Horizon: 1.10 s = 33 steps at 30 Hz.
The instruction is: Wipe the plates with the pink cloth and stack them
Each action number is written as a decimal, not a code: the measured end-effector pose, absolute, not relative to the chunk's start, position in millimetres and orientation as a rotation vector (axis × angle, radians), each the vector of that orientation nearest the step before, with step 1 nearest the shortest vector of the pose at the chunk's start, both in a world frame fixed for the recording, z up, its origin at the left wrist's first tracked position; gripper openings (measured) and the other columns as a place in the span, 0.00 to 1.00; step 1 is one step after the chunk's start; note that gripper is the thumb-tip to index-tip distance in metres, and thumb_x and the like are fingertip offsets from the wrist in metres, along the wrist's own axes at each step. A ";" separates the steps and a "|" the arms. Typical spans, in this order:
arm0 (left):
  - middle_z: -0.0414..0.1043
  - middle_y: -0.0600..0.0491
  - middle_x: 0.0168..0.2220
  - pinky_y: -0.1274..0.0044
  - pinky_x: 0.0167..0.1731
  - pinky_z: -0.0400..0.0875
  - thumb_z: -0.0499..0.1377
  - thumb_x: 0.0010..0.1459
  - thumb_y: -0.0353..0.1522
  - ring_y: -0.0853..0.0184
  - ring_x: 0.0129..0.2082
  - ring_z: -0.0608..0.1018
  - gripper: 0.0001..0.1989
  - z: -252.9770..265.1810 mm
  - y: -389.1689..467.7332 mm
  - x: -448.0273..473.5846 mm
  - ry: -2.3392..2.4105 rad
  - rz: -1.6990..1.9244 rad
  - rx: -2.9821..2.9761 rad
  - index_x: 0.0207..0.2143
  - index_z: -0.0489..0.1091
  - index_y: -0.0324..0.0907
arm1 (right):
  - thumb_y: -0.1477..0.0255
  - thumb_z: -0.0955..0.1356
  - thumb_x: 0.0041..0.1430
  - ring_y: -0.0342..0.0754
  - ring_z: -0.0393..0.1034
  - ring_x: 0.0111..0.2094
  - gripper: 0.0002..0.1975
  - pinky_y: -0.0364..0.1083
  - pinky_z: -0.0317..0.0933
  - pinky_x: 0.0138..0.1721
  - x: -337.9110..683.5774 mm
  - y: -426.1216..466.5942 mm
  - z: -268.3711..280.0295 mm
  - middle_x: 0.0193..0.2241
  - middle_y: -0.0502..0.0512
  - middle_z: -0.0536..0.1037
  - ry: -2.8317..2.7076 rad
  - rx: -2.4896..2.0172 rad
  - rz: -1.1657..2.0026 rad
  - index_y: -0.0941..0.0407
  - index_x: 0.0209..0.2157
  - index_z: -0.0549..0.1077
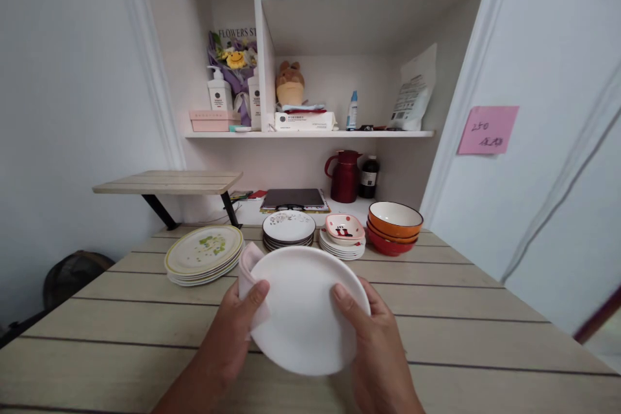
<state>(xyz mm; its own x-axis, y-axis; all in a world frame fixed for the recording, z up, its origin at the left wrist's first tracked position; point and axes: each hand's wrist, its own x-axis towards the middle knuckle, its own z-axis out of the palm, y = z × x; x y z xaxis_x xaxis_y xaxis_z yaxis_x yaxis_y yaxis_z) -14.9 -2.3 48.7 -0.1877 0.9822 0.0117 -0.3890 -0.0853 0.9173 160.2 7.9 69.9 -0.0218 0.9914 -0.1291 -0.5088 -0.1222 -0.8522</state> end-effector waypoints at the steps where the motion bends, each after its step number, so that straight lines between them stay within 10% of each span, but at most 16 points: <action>1: 0.78 0.41 0.44 0.71 0.41 0.73 0.66 0.50 0.44 0.57 0.41 0.80 0.31 45.9 -1.6 -12.2 0.985 1.533 0.828 0.52 0.68 0.35 | 0.63 0.76 0.44 0.56 0.77 0.31 0.34 0.51 0.71 0.31 161.1 8.7 70.5 0.35 0.57 0.82 -0.704 -0.890 1.481 0.54 0.54 0.68; 16: 0.77 0.42 0.47 0.71 0.43 0.74 0.66 0.51 0.44 0.56 0.44 0.79 0.31 39.5 -1.8 3.3 0.989 1.544 0.758 0.53 0.68 0.37 | 0.61 0.75 0.45 0.56 0.77 0.37 0.37 0.53 0.71 0.39 162.0 19.9 63.8 0.42 0.60 0.81 -0.674 -0.784 1.661 0.55 0.57 0.66; 33: 0.78 0.47 0.45 0.73 0.43 0.71 0.63 0.51 0.44 0.58 0.43 0.77 0.29 76.4 -20.7 -27.9 1.269 1.424 1.311 0.53 0.70 0.40 | 0.62 0.72 0.51 0.47 0.69 0.32 0.14 0.43 0.63 0.32 192.3 12.1 78.5 0.30 0.49 0.76 -1.515 -0.879 1.413 0.52 0.40 0.76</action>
<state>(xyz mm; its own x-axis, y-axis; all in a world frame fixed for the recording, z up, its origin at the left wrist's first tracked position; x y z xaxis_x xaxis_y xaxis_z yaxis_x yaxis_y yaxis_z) -27.9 -20.7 76.4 -0.1390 0.9736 0.1812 0.0682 -0.1731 0.9825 192.3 12.1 78.5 -0.3801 0.9166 0.1240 -0.0598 0.1095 -0.9922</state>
